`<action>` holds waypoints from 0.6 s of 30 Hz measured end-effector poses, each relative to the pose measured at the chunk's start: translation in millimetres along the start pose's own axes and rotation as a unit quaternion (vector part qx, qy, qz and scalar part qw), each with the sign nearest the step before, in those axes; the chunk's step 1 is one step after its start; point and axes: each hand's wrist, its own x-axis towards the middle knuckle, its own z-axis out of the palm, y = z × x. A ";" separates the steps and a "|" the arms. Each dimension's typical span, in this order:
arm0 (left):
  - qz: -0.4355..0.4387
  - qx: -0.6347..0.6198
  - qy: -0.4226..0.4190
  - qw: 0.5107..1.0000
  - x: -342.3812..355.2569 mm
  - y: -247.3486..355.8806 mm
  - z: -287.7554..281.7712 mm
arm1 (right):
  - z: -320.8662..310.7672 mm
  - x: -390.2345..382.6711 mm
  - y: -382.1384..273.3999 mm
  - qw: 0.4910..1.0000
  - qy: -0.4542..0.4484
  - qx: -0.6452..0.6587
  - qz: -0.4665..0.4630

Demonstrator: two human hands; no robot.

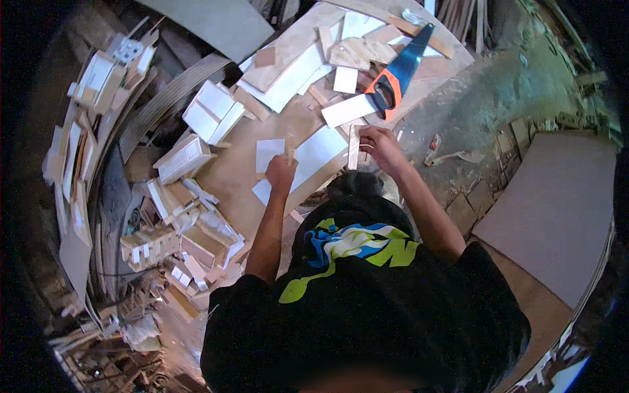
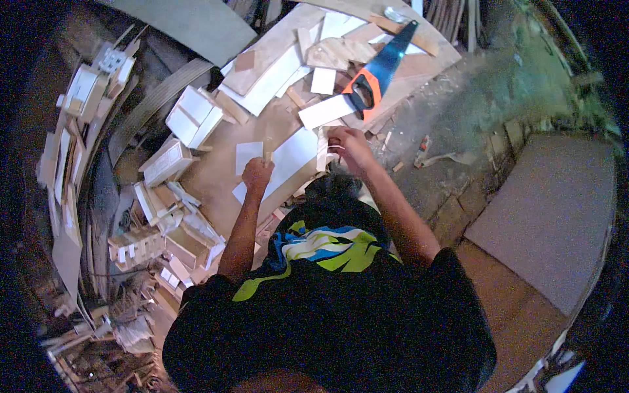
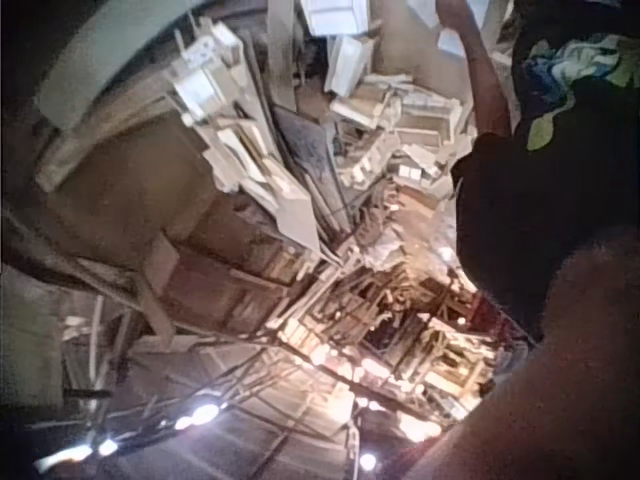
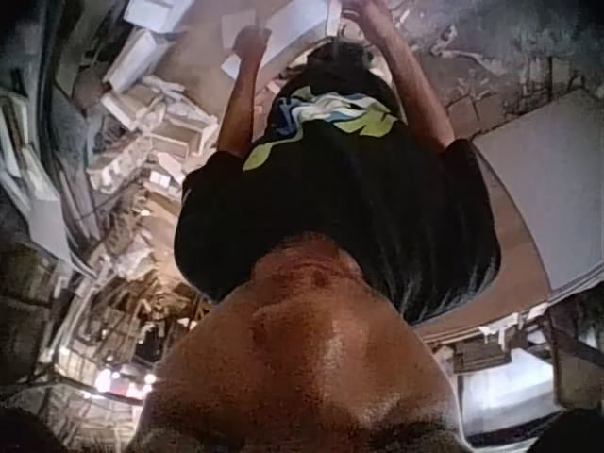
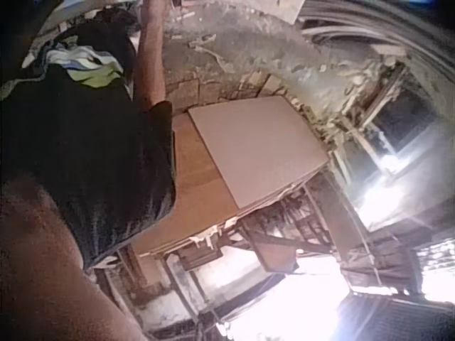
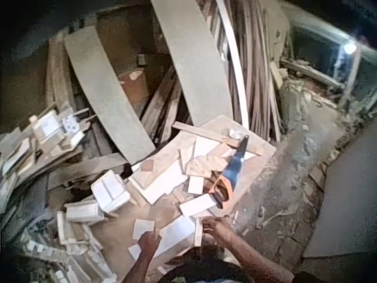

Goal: The person saws through a small piece of wood with a hand saw.

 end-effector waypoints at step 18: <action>-0.014 -0.469 -0.284 0.836 45.9 150.3 0.1 | -45.9 87.3 -11.5 0.812 0.093 -0.507 -0.275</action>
